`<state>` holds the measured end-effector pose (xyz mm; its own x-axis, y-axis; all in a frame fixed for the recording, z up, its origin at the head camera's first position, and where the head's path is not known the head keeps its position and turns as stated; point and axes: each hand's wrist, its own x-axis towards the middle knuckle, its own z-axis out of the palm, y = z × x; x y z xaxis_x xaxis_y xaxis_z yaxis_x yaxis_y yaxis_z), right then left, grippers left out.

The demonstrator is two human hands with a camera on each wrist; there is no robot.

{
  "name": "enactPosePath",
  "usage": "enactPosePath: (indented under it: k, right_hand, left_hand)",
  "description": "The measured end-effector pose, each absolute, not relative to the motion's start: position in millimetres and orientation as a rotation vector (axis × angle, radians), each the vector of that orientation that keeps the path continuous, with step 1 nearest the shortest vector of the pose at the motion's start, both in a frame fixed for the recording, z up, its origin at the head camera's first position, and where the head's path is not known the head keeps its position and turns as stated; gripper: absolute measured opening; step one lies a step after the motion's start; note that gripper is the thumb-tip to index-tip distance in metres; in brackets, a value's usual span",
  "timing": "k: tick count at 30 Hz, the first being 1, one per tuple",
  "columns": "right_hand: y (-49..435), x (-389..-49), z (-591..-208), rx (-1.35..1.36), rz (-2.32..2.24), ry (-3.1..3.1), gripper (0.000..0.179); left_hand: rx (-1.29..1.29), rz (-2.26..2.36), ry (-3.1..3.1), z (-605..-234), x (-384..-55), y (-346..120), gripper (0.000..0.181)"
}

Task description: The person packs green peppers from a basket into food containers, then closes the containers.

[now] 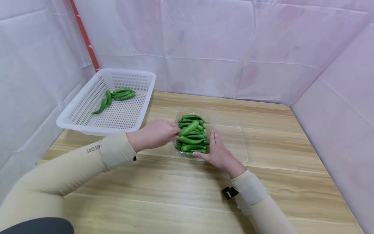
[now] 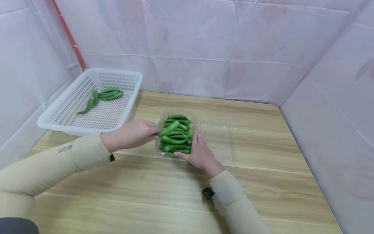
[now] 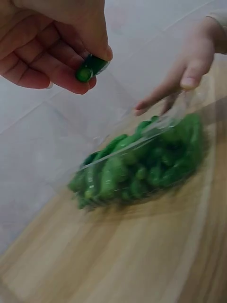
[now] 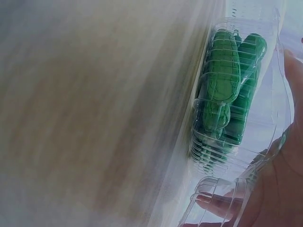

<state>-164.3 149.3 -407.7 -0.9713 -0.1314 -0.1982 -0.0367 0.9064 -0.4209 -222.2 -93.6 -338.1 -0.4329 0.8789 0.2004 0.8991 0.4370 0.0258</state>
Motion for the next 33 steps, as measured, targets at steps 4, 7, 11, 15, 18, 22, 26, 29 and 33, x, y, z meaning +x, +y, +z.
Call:
enactPosePath:
  k: [4, 7, 11, 15, 18, 22, 26, 29, 33]
  right_hand:
    - [150.0, -164.4, -407.9, -0.135, -0.621, 2.854, 0.121]
    - [150.3, -164.8, -408.3, -0.136, -0.625, 2.856, 0.121]
    - [150.0, -165.0, -408.5, -0.129, -0.630, 2.847, 0.122]
    - [149.5, -165.2, -408.5, -0.123, -0.629, 2.839, 0.123]
    - [149.4, -165.4, -408.4, -0.116, -0.619, 2.835, 0.123]
    - [148.9, -166.1, -408.9, -0.113, -0.611, 2.832, 0.123]
    - [149.0, -166.3, -409.3, -0.118, -0.618, 2.834, 0.122]
    - [149.3, -166.2, -409.3, -0.121, -0.625, 2.838, 0.121]
    - [149.5, -166.1, -409.3, -0.114, -0.625, 2.836, 0.120]
  left_hand:
    - [-1.643, -0.103, -2.503, -347.7, -215.8, -82.3, 0.011]
    - [-1.695, -0.065, -2.493, -355.6, -213.3, -74.5, 0.012]
    - [-1.746, 0.035, -2.459, -366.7, -212.5, -67.4, 0.007]
    - [-1.740, 0.173, -2.422, -374.9, -212.1, -61.8, 0.012]
    - [-1.711, 0.238, -2.422, -380.0, -211.5, -57.0, 0.011]
    - [-1.677, 0.269, -2.473, -384.1, -210.6, -53.4, 0.010]
    - [-1.699, 0.277, -2.537, -382.5, -209.8, -52.7, 0.017]
    - [-1.734, 0.270, -2.549, -381.5, -209.9, -53.0, 0.022]
    - [-1.767, 0.253, -2.559, -382.0, -210.6, -53.8, 0.025]
